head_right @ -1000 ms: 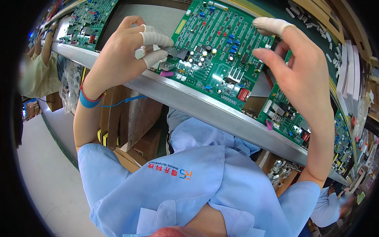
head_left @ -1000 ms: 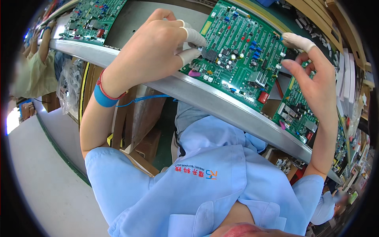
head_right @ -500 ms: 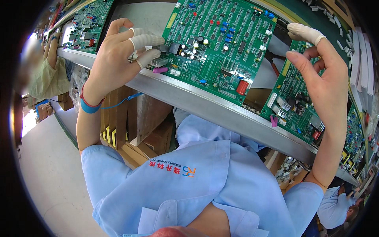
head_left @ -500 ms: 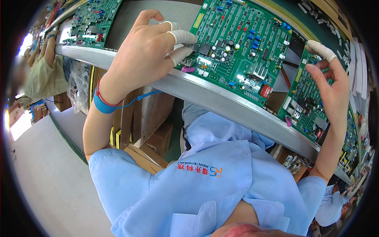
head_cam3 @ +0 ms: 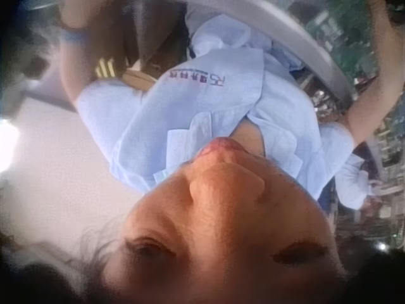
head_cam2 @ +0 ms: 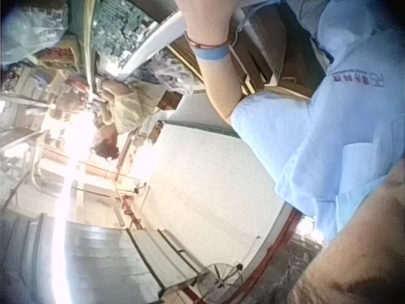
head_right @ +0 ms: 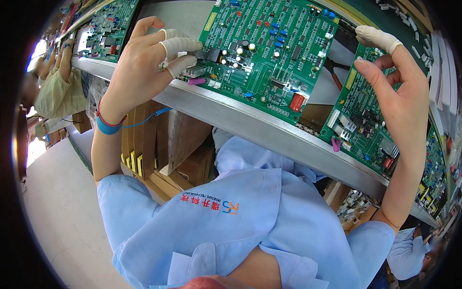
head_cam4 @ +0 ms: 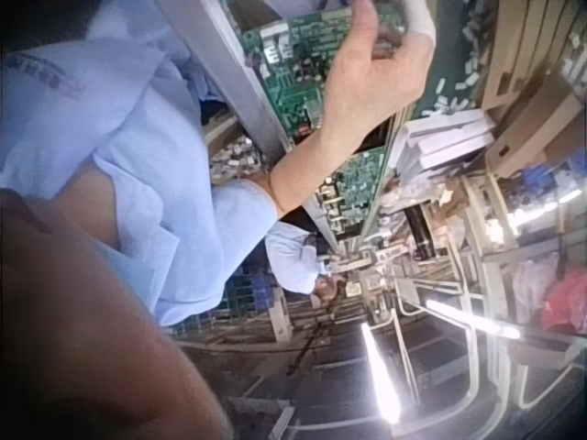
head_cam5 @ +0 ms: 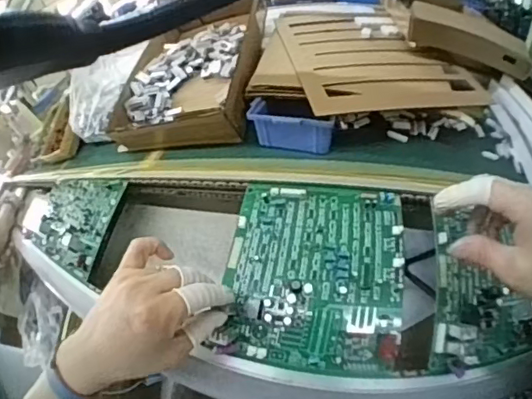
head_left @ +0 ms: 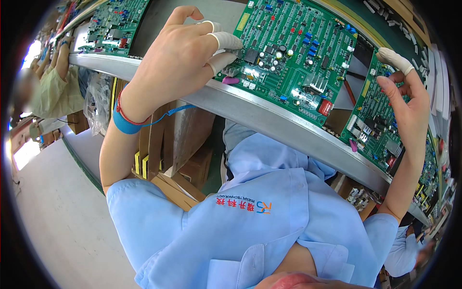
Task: Manually assemble components such as transformers and heatsinks onto green printed circuit boards (PCBs) on a moving assembly line.
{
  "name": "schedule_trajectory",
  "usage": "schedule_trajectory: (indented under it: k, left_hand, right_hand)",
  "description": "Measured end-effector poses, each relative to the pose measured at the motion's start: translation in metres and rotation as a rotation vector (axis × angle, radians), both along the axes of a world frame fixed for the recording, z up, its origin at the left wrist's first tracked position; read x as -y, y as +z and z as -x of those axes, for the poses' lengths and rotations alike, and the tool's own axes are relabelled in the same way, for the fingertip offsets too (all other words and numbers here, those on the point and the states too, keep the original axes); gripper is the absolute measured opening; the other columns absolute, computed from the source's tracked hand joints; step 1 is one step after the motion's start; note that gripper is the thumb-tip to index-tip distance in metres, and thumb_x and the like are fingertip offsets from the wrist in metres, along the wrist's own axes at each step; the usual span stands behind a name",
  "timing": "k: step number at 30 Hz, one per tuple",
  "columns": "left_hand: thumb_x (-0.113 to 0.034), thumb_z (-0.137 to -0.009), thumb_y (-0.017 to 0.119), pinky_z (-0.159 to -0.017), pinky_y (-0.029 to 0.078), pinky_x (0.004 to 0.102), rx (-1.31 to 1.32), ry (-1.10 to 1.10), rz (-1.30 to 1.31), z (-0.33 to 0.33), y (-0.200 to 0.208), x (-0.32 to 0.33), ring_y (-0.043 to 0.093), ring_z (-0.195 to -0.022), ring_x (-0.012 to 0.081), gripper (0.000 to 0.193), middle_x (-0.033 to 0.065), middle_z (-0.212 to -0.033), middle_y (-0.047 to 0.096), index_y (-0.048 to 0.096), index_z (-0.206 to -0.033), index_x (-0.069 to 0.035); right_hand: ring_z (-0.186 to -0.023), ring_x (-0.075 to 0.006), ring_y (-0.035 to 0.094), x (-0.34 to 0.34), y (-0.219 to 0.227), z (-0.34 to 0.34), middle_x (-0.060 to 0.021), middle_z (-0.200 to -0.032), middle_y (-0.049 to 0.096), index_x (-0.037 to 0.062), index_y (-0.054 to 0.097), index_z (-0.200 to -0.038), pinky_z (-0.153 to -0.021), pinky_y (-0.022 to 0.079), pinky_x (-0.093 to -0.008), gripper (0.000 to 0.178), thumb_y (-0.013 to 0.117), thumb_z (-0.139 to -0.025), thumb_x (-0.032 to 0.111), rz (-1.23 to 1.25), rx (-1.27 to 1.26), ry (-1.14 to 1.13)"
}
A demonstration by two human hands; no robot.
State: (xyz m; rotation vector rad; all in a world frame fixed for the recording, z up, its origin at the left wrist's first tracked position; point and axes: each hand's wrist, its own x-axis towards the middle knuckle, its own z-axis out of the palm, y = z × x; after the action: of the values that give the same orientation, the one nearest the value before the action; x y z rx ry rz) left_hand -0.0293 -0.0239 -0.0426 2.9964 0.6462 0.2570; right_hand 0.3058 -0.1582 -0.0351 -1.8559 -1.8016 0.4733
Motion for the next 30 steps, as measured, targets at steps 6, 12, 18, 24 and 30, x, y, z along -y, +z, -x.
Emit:
schedule_trajectory:
  k: [6, 12, 18, 24, 30]
  left_hand:
    - [-0.011, -0.076, 0.075, -0.092, 0.041, 0.0386, -0.007, -0.032, 0.038, 0.000, 0.000, -0.002, 0.056, -0.081, 0.0246, 0.022, 0.0048, -0.085, 0.068, 0.072, -0.097, -0.013]
    - [-0.012, -0.075, 0.076, -0.091, 0.042, 0.0386, 0.007, -0.003, 0.074, -0.003, 0.003, -0.001, 0.057, -0.080, 0.0247, 0.022, 0.0051, -0.082, 0.067, 0.072, -0.097, -0.013]
    - [-0.012, -0.075, 0.076, -0.088, 0.043, 0.0380, 0.001, -0.004, 0.035, -0.004, 0.000, 0.005, 0.055, -0.087, 0.0266, 0.023, 0.0052, -0.081, 0.067, 0.072, -0.098, -0.013]
    - [-0.012, -0.075, 0.076, -0.088, 0.043, 0.0383, -0.002, 0.006, 0.021, -0.002, 0.006, 0.005, 0.056, -0.086, 0.0266, 0.023, 0.0050, -0.080, 0.067, 0.072, -0.098, -0.014]
    - [-0.007, -0.072, 0.074, -0.090, 0.044, 0.0407, -0.096, -0.085, -0.002, -0.005, 0.002, -0.007, 0.057, -0.089, 0.0287, 0.026, 0.0066, -0.075, 0.063, 0.071, -0.098, -0.012]
  right_hand:
    - [-0.073, -0.0039, 0.050, 0.001, -0.003, -0.005, 0.0012, -0.110, 0.067, 0.0083, 0.064, -0.120, -0.060, 0.037, -0.0188, 0.034, 0.066, -0.087, 0.014, -0.019, 0.014, 0.009]
    - [-0.072, -0.0034, 0.049, 0.003, -0.004, -0.008, 0.0014, -0.110, 0.067, 0.0088, 0.064, -0.120, -0.059, 0.037, -0.0183, 0.033, 0.065, -0.088, 0.014, -0.031, 0.025, 0.018]
    - [-0.071, -0.0029, 0.049, 0.009, -0.007, -0.009, 0.0017, -0.109, 0.068, 0.0094, 0.064, -0.121, -0.058, 0.036, -0.0181, 0.033, 0.065, -0.088, 0.015, -0.032, 0.033, 0.007]
    - [-0.072, -0.0028, 0.048, 0.008, -0.003, -0.009, 0.0019, -0.109, 0.068, 0.0103, 0.064, -0.121, -0.058, 0.036, -0.0180, 0.033, 0.066, -0.088, 0.015, -0.050, 0.048, 0.012]
    - [-0.071, -0.0027, 0.048, -0.002, -0.010, -0.012, 0.0032, -0.105, 0.068, 0.0110, 0.065, -0.121, -0.058, 0.036, -0.0181, 0.033, 0.066, -0.088, 0.015, -0.019, 0.045, 0.000]
